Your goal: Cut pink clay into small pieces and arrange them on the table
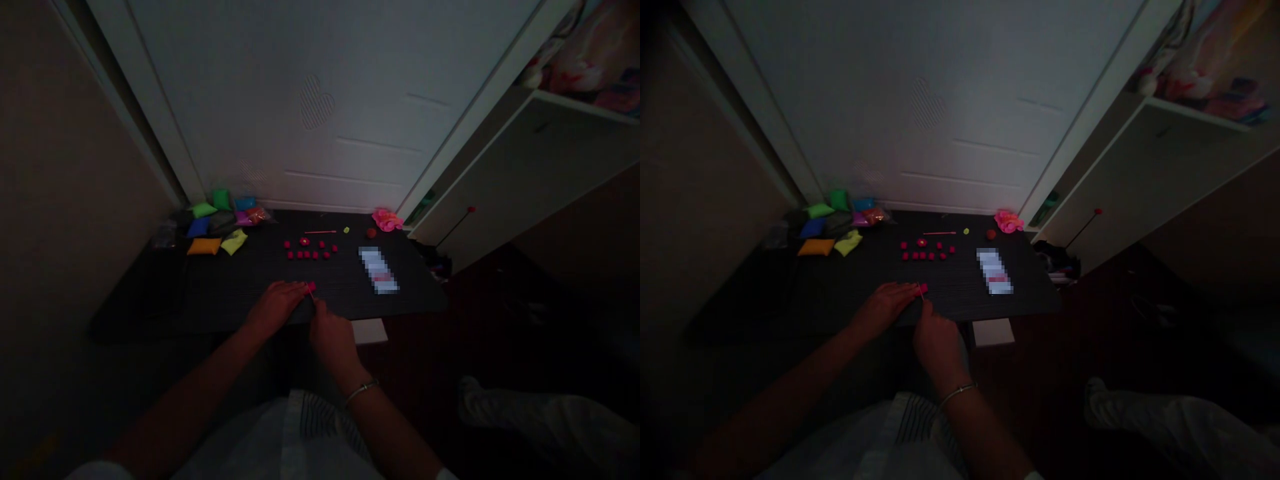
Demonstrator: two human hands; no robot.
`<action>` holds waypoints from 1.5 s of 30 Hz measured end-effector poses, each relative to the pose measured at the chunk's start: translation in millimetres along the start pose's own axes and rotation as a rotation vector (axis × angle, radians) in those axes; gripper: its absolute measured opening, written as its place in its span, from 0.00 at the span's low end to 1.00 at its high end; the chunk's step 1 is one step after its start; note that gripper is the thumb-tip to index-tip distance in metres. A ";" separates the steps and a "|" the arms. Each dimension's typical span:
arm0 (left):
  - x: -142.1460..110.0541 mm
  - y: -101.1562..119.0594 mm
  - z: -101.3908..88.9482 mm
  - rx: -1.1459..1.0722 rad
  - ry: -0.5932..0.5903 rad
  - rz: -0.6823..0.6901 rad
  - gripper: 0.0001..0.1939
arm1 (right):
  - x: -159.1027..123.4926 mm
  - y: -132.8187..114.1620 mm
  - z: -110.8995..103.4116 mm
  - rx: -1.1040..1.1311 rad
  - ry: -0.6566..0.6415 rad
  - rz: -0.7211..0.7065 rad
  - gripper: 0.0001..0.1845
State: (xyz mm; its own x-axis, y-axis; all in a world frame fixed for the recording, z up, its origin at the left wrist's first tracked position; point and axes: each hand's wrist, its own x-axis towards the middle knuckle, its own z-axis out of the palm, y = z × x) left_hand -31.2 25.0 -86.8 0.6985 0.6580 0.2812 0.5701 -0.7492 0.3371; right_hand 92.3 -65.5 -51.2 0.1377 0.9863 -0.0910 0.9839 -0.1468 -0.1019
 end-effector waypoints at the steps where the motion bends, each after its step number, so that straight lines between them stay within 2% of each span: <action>1: -0.4 -0.5 0.4 0.009 -0.003 0.001 0.16 | -1.5 0.4 -0.1 -0.002 -0.006 -0.004 0.12; 7: -0.5 -3.4 2.2 0.028 -0.014 0.030 0.17 | -2.2 -1.6 -1.8 -0.006 0.004 0.021 0.12; 15: -0.9 -1.6 1.6 0.049 -0.025 -0.005 0.17 | 7.4 -3.1 -3.5 -0.016 0.007 -0.001 0.12; 24: -1.0 2.1 -2.7 0.051 0.058 -0.015 0.14 | -12.6 11.5 -0.5 0.046 -0.050 0.016 0.14; 27: 0.7 6.6 -7.9 0.023 0.089 -0.056 0.13 | -13.2 17.9 -6.0 0.165 -0.002 0.008 0.16; 30: 2.2 9.3 -11.9 -0.025 0.077 -0.082 0.11 | -6.1 23.4 -12.2 0.281 0.150 -0.015 0.24; 32: 3.0 10.1 -14.0 -0.062 0.075 -0.118 0.10 | 3.5 24.8 -14.9 0.291 0.201 -0.019 0.26; 38: 4.1 10.3 -17.5 -0.138 0.073 -0.226 0.09 | 33.2 16.7 -11.2 0.195 0.216 0.019 0.17; 42: 4.4 9.4 -16.5 -0.216 0.085 -0.246 0.11 | 41.8 15.3 -5.4 0.165 0.181 0.017 0.17; 45: 5.9 7.3 -18.7 -0.362 0.109 -0.327 0.13 | 43.9 19.4 -3.9 0.178 0.192 -0.025 0.15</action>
State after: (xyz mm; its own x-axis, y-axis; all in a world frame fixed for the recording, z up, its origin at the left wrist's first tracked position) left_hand -31.0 24.8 -65.8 0.4480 0.8728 0.1939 0.5515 -0.4405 0.7084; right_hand 117.9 -24.8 -53.3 0.1493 0.9836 0.1016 0.9540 -0.1163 -0.2763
